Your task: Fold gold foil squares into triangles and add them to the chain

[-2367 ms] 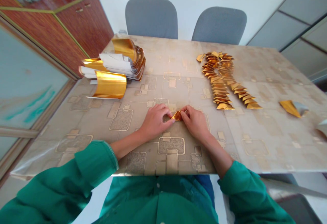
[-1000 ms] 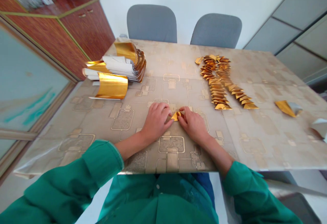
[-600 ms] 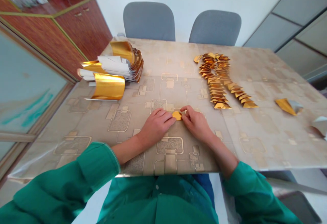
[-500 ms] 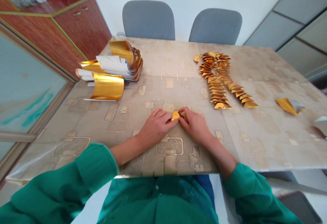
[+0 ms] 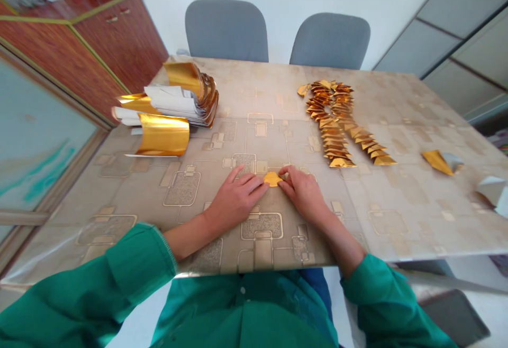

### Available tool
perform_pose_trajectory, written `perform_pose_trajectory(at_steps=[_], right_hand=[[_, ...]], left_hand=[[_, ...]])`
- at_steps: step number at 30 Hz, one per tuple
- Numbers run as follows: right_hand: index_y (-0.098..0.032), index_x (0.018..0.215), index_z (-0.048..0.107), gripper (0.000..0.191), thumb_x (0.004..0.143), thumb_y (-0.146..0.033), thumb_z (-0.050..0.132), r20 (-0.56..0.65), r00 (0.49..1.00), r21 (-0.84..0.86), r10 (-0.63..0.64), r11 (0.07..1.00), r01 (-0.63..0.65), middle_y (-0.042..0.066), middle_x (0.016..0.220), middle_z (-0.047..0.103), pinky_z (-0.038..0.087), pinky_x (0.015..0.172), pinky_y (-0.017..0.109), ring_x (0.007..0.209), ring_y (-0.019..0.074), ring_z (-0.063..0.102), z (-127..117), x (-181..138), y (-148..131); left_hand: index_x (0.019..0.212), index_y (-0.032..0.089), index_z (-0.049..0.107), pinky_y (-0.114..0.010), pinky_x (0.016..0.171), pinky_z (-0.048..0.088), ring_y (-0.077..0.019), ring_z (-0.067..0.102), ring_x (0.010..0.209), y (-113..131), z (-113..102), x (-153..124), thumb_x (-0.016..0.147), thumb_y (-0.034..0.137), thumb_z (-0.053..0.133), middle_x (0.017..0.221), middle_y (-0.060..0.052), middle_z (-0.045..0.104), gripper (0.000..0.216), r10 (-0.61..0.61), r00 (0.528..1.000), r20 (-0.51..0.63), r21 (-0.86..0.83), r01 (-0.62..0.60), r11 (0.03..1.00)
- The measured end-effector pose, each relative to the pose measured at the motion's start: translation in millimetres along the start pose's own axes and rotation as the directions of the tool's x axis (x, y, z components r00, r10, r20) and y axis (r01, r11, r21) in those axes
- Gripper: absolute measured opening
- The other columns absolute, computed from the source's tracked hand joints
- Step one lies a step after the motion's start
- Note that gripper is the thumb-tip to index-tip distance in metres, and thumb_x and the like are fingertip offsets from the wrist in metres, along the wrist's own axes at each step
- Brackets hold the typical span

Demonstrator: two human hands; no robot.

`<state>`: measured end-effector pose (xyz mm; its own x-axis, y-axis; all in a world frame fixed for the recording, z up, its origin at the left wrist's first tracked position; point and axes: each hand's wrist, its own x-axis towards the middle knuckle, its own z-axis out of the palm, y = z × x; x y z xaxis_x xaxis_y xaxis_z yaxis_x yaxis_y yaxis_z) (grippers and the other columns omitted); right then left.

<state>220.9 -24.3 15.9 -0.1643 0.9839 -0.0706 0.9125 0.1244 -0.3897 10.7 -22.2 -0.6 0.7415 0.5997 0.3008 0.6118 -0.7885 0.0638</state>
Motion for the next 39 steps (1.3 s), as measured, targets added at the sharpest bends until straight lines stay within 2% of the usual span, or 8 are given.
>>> perform_pose_trajectory(at_steps=[4,7,15,19,23,27,31,39], right_hand=[[-0.019,0.111,0.057,0.018,0.097,-0.025,0.048,-0.014,1.0,-0.081,-0.001,0.997,0.0,0.005,0.089,0.071,0.034,0.073,0.031,0.086,0.0217,0.064,3,1,-4],[-0.019,0.112,0.057,0.019,0.097,-0.026,0.047,-0.032,0.999,-0.118,0.004,0.993,-0.008,0.006,0.09,0.071,0.034,0.072,0.032,0.087,0.0224,0.064,5,1,-5],[-0.021,0.105,0.061,0.017,0.093,-0.031,0.055,0.027,0.998,0.002,0.054,0.999,-0.055,-0.001,0.075,0.068,0.03,0.059,0.026,0.066,0.0156,0.059,-4,11,-3],[-0.022,0.091,0.064,0.015,0.086,-0.036,0.064,0.044,0.996,0.009,0.073,0.997,-0.074,0.0,0.081,0.068,0.027,0.056,0.025,0.069,0.0151,0.057,-9,25,-1],[-0.02,0.086,0.063,0.013,0.084,-0.033,0.065,0.047,0.999,0.026,0.021,0.999,-0.023,0.002,0.088,0.068,0.031,0.058,0.026,0.076,0.0152,0.057,-6,31,2],[-0.019,0.096,0.061,0.013,0.09,-0.031,0.059,-0.075,0.997,-0.062,-0.008,0.998,0.003,0.005,0.096,0.067,0.036,0.071,0.029,0.089,0.02,0.059,5,17,-4],[-0.018,0.105,0.059,0.025,0.091,-0.039,0.059,-0.158,0.987,-0.135,-0.009,0.991,-0.013,0.008,0.104,0.066,0.036,0.078,0.034,0.099,0.0257,0.057,13,5,-10],[-0.02,0.1,0.059,0.022,0.089,-0.039,0.064,-0.114,0.993,-0.049,0.017,0.999,-0.023,0.006,0.096,0.065,0.033,0.072,0.032,0.088,0.023,0.056,11,11,-4]], left_hand=[[0.123,0.022,0.062,-0.052,0.113,0.031,-0.0239,0.058,0.113,0,-2,-6,0.099,0.015,0.044,0.123,-0.008,0.065,0.031,-0.006,1.0,-0.02,0.055,0.007,0.998],[0.121,0.022,0.063,-0.053,0.113,0.032,-0.024,0.058,0.111,4,-4,-4,0.098,0.016,0.046,0.119,-0.009,0.065,0.029,-0.018,1.0,0.002,0.051,0.017,0.999],[0.114,0.019,0.067,-0.053,0.112,0.032,-0.0237,0.058,0.109,7,-2,3,0.095,0.014,0.049,0.112,-0.009,0.066,0.027,-0.05,0.999,0.006,-0.002,0.05,0.999],[0.114,0.021,0.067,-0.052,0.111,0.033,-0.0234,0.058,0.107,4,0,1,0.092,0.012,0.05,0.114,-0.008,0.066,0.029,-0.07,0.998,-0.003,0.011,0.07,0.998],[0.116,0.022,0.065,-0.054,0.112,0.032,-0.0241,0.058,0.11,4,0,-2,0.093,0.013,0.051,0.117,-0.007,0.066,0.029,-0.058,0.998,-0.011,0.028,0.059,0.998],[0.119,0.02,0.064,-0.054,0.113,0.03,-0.0247,0.058,0.112,7,0,-2,0.095,0.015,0.049,0.115,-0.009,0.067,0.028,-0.047,0.999,-0.018,0.058,0.048,0.997],[0.12,0.018,0.064,-0.055,0.114,0.03,-0.0257,0.058,0.114,9,0,-2,0.097,0.015,0.047,0.116,-0.01,0.067,0.029,-0.047,0.999,-0.019,0.076,0.048,0.996],[0.115,0.019,0.067,-0.057,0.112,0.03,-0.0274,0.058,0.114,13,-10,-9,0.096,0.019,0.048,0.122,-0.01,0.066,0.026,-0.146,0.989,-0.036,0.112,0.149,0.983]])
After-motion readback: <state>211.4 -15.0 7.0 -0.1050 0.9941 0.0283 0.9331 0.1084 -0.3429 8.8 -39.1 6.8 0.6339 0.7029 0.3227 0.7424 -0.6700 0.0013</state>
